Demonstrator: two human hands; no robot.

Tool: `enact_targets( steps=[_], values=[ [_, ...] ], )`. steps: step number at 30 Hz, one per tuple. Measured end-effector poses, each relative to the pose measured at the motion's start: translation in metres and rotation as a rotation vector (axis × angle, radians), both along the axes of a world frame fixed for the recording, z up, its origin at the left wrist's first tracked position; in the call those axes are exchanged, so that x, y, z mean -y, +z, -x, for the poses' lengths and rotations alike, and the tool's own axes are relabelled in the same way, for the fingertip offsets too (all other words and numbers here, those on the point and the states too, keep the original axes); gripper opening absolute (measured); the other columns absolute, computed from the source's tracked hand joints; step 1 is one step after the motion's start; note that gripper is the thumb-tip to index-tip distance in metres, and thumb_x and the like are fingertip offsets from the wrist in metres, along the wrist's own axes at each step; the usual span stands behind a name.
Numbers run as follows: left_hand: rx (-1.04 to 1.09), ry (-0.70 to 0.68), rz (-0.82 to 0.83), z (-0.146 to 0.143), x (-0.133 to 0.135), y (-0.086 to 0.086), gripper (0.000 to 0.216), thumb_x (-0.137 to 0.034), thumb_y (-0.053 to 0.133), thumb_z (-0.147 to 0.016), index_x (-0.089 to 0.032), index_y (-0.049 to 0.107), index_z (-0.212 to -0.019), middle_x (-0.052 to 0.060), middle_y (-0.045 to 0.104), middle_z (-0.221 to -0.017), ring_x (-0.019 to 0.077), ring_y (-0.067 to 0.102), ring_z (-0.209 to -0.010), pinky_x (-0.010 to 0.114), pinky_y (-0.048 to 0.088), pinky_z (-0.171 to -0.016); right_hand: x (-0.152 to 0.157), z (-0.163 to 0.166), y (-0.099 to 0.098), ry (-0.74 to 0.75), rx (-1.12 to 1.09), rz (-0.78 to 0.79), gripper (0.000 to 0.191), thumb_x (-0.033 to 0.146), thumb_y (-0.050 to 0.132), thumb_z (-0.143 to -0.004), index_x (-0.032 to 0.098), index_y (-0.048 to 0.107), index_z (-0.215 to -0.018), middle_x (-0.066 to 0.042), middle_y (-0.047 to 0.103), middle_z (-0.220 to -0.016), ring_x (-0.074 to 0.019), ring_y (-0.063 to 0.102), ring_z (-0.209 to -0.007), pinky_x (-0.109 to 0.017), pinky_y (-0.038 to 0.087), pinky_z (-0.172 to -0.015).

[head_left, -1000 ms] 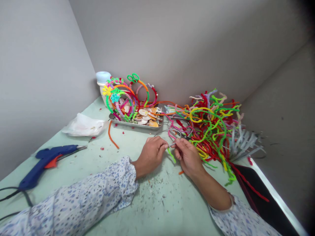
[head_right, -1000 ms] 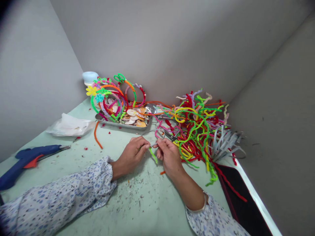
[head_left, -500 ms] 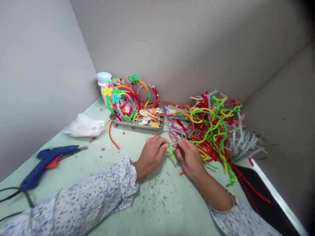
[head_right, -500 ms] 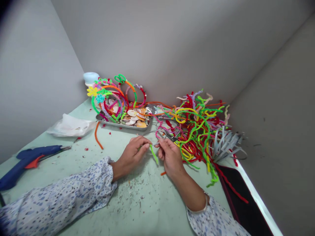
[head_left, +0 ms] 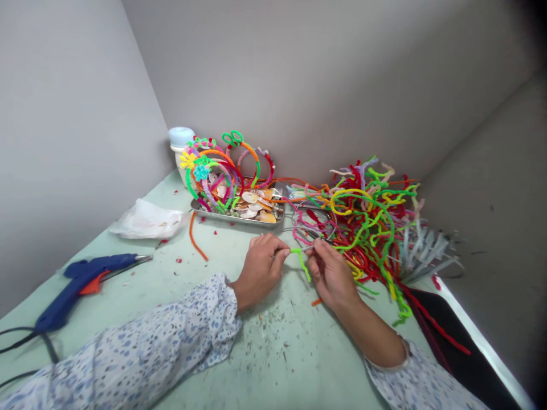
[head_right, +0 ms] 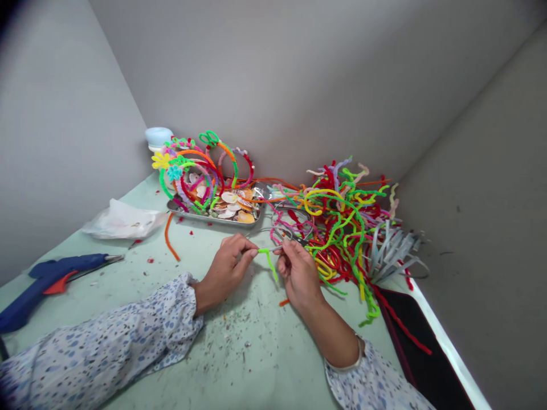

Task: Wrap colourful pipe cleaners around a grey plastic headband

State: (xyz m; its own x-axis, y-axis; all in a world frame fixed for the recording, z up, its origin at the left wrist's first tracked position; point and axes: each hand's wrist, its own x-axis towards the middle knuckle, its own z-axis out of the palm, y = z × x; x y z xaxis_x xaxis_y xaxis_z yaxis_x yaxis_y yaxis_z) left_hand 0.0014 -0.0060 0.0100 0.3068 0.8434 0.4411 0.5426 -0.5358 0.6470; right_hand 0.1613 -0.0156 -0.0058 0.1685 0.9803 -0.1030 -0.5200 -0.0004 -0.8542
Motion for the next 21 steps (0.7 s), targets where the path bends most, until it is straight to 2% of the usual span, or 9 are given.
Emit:
enact_targets(
  steps=[6,10,13,21],
  values=[
    [0.013,-0.004,0.012,0.0004,0.0004,0.0033,0.019,-0.028,0.046,-0.091,-0.018,0.059,-0.082,0.002,0.059,-0.079,0.017,0.053,-0.082,0.034,0.038,-0.083,0.0001,-0.0001,0.0011,-0.005,-0.018,-0.004,0.03,0.044,0.075,-0.07,0.017,0.061,-0.066,0.004,0.058,-0.06,-0.0019,0.04,-0.039,-0.013,0.028,-0.032],
    [0.023,-0.032,-0.001,0.0007,0.0025,0.0038,0.013,-0.026,0.052,-0.088,-0.019,0.06,-0.095,0.004,0.061,-0.09,0.0184,0.054,-0.091,0.035,0.038,-0.087,0.0001,-0.0002,0.0018,-0.014,-0.048,-0.004,0.03,0.043,0.076,-0.068,0.018,0.06,-0.068,0.004,0.058,-0.061,-0.0015,0.041,-0.039,-0.013,0.028,-0.032],
    [0.014,-0.033,-0.011,0.0009,0.0032,0.0029,0.018,-0.023,0.056,-0.084,-0.018,0.058,-0.102,0.004,0.061,-0.094,0.0193,0.054,-0.094,0.036,0.037,-0.088,-0.0001,-0.0005,0.0016,-0.014,-0.03,-0.006,0.03,0.044,0.075,-0.069,0.018,0.06,-0.068,0.004,0.058,-0.06,-0.0021,0.04,-0.039,-0.014,0.027,-0.032],
    [0.005,-0.065,-0.01,0.0003,0.0029,0.0025,0.013,-0.027,0.052,-0.088,-0.02,0.062,-0.091,0.003,0.062,-0.086,0.0182,0.055,-0.088,0.036,0.036,-0.091,0.0019,0.0032,0.0025,0.047,0.058,-0.009,0.03,0.041,0.073,-0.072,0.018,0.056,-0.065,0.003,0.059,-0.058,-0.0028,0.039,-0.037,-0.016,0.028,-0.033]
  ],
)
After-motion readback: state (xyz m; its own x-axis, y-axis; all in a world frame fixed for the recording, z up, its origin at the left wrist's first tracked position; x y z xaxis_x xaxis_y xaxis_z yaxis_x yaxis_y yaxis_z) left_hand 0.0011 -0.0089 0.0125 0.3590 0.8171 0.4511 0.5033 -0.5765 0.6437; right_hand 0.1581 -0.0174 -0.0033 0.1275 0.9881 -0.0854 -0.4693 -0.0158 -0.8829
